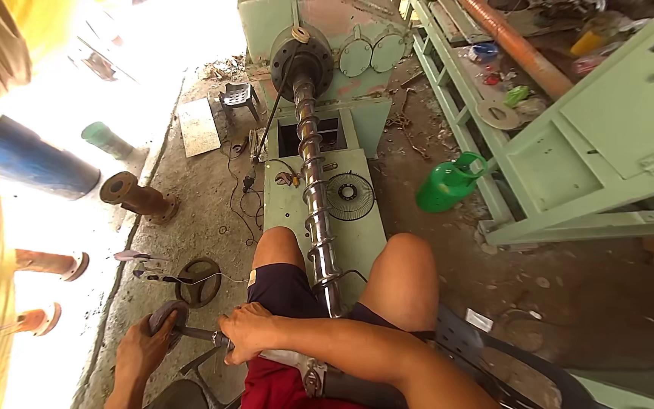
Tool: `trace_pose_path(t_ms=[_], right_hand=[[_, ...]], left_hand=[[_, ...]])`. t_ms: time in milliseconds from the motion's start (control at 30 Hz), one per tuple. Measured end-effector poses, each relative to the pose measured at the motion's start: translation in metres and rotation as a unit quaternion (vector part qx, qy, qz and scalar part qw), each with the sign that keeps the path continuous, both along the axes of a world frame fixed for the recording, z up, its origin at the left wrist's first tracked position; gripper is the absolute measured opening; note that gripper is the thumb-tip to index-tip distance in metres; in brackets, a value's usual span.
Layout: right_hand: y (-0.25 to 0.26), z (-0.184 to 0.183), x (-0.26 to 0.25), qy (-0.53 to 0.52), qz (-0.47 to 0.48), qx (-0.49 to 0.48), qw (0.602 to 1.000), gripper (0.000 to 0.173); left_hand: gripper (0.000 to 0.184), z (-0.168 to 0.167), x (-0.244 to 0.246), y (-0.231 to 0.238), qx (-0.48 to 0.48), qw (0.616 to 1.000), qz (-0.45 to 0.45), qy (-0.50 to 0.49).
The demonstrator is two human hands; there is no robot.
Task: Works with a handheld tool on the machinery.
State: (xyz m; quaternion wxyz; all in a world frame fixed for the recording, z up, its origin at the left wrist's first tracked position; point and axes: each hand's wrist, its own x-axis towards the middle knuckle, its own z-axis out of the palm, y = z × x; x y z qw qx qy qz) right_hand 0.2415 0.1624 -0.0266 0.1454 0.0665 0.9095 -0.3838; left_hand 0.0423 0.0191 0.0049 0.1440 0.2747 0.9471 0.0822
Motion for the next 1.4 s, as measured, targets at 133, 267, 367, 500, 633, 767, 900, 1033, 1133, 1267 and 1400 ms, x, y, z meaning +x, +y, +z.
trace_pose_path(t_ms=[133,267,367,500,633,767,900,1033,1133,1267,1400], right_hand=[[0.011,0.001,0.000,-0.011,0.003,-0.042,0.999,0.056],[0.010,-0.002,-0.001,-0.008,0.002,-0.049,0.999,0.057],[0.004,-0.001,0.003,0.010,0.001,-0.015,1.000,0.070],[-0.007,0.004,0.004,-0.009,0.015,0.026,0.999,0.086],[-0.004,0.000,0.001,0.007,0.006,0.033,0.999,0.072],[0.001,0.000,0.003,0.016,0.004,0.014,1.000,0.063],[0.009,-0.002,0.001,0.008,0.014,-0.019,1.000,0.055],[0.010,-0.006,-0.001,0.006,0.000,-0.041,0.999,0.057],[0.009,-0.007,0.000,0.014,-0.012,-0.043,0.999,0.060],[-0.001,0.000,0.001,-0.002,0.009,0.001,1.000,0.083],[-0.011,0.005,-0.001,-0.019,-0.018,0.024,0.999,0.075]], left_hand=[[0.051,-0.029,0.015,-0.026,0.205,0.978,-0.019,0.037],[0.050,-0.029,0.011,-0.025,0.191,0.981,-0.009,0.034],[0.052,-0.008,0.002,-0.009,0.057,0.998,0.005,0.004],[0.058,0.011,-0.005,0.022,-0.130,0.991,0.011,-0.017],[0.057,0.013,-0.005,0.027,-0.137,0.991,0.011,-0.009],[0.053,0.000,0.000,0.005,-0.012,1.000,-0.004,0.008],[0.049,-0.022,0.017,-0.021,0.182,0.982,-0.017,0.046],[0.050,-0.040,0.018,-0.029,0.266,0.962,-0.007,0.057],[0.050,-0.026,0.010,-0.019,0.179,0.983,-0.011,0.045],[0.054,0.003,-0.001,0.010,-0.051,0.999,0.012,0.001],[0.057,0.013,-0.005,0.035,-0.183,0.983,0.014,-0.007]])
